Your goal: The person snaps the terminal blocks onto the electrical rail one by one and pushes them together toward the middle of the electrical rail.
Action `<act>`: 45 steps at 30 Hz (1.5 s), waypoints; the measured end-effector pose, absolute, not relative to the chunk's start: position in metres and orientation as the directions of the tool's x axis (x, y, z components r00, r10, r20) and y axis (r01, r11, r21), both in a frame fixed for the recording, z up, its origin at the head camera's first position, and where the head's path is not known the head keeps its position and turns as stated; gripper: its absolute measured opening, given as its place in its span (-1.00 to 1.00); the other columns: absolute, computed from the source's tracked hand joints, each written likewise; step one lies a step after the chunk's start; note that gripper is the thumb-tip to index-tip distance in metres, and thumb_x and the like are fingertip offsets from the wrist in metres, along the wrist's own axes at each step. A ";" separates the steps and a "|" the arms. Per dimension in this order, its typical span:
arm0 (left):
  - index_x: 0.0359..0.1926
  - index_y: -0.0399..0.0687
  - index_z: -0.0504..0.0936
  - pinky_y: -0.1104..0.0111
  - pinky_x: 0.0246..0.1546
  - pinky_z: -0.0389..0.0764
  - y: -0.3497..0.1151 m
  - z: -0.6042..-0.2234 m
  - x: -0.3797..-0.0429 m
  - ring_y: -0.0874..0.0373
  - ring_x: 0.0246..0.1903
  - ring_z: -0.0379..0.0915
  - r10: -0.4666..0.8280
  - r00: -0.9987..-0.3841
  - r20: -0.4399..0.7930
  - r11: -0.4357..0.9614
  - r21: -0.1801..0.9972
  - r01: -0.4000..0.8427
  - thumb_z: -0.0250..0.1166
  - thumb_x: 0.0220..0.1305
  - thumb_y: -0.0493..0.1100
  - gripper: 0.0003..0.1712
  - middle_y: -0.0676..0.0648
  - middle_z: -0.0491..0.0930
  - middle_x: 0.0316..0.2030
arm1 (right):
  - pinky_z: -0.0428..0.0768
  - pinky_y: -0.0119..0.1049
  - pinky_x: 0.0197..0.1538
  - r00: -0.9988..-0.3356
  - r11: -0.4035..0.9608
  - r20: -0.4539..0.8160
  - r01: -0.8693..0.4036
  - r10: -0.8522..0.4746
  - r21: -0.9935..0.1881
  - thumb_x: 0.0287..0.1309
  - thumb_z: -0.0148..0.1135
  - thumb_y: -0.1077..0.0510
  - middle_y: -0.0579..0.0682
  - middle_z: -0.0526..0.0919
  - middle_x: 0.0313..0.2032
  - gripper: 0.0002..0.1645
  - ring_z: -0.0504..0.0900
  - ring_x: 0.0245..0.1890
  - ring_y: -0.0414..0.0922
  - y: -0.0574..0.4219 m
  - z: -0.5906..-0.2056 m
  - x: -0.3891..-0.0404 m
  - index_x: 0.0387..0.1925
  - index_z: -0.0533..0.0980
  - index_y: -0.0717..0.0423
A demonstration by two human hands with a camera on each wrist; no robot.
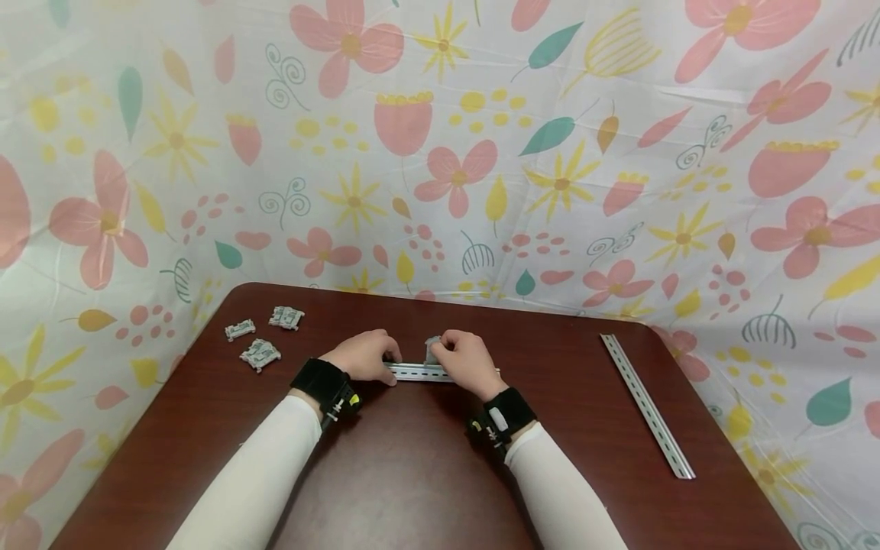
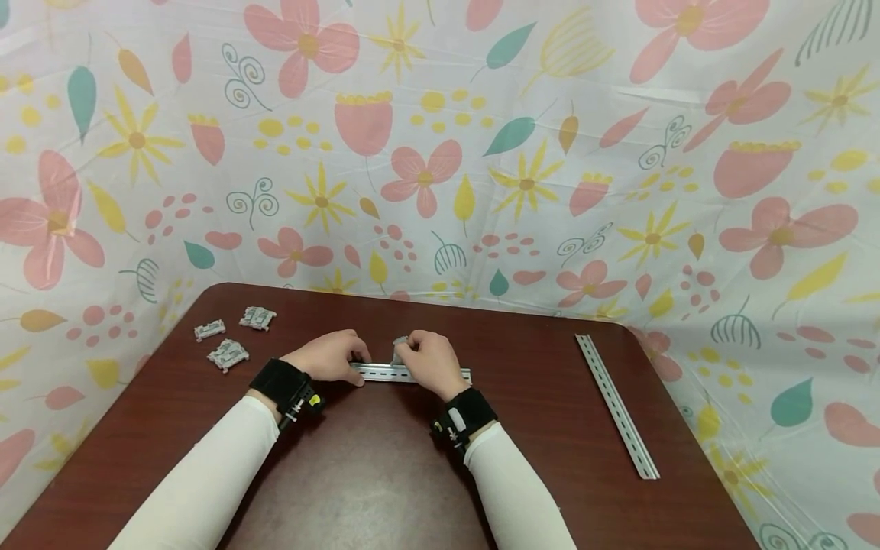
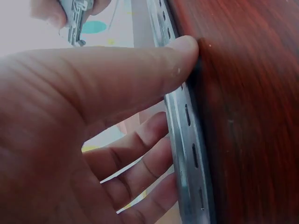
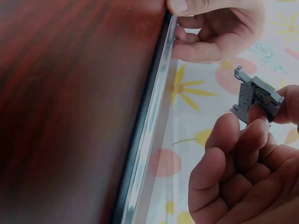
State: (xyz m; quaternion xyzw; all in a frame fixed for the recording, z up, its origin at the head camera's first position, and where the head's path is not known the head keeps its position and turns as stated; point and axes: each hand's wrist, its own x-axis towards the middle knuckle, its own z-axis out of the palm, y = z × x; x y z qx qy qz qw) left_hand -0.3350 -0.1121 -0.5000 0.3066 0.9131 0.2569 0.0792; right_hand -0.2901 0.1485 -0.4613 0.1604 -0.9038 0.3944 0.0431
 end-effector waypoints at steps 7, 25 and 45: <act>-0.04 0.05 0.88 0.09 0.03 0.71 -0.110 -0.501 -0.336 0.02 -0.02 0.65 0.585 -0.811 0.001 0.697 0.510 0.504 0.72 0.17 -0.07 -0.66 -0.04 0.69 -0.01 | 0.26 -0.28 -0.40 -0.935 0.629 0.212 -0.348 -0.283 -0.695 0.46 0.21 0.09 -0.17 0.28 -0.65 -0.61 0.29 -0.61 -0.15 0.143 -0.455 -0.293 -0.57 0.46 -0.03; -0.03 0.11 0.88 0.13 0.01 0.70 -0.100 -0.464 -0.306 0.10 -0.06 0.63 0.481 -0.874 -0.064 0.802 0.434 0.410 0.72 0.25 -0.09 -0.71 0.04 0.68 -0.05 | 0.22 -0.23 -0.45 -0.948 0.723 0.081 -0.289 -0.308 -0.628 0.62 0.13 0.02 -0.10 0.26 -0.65 -0.48 0.22 -0.65 -0.11 0.128 -0.454 -0.309 -0.58 0.37 -0.02; 0.01 0.11 0.90 0.12 -0.02 0.73 -0.094 -0.461 -0.303 0.09 -0.06 0.66 0.440 -0.895 -0.070 0.823 0.430 0.371 0.72 0.25 -0.06 -0.67 0.04 0.75 -0.06 | 0.23 -0.21 -0.47 -0.954 0.854 -0.022 -0.257 -0.299 -0.453 0.56 0.10 0.02 -0.10 0.33 -0.63 -0.48 0.29 -0.63 -0.10 0.126 -0.464 -0.308 -0.64 0.39 -0.04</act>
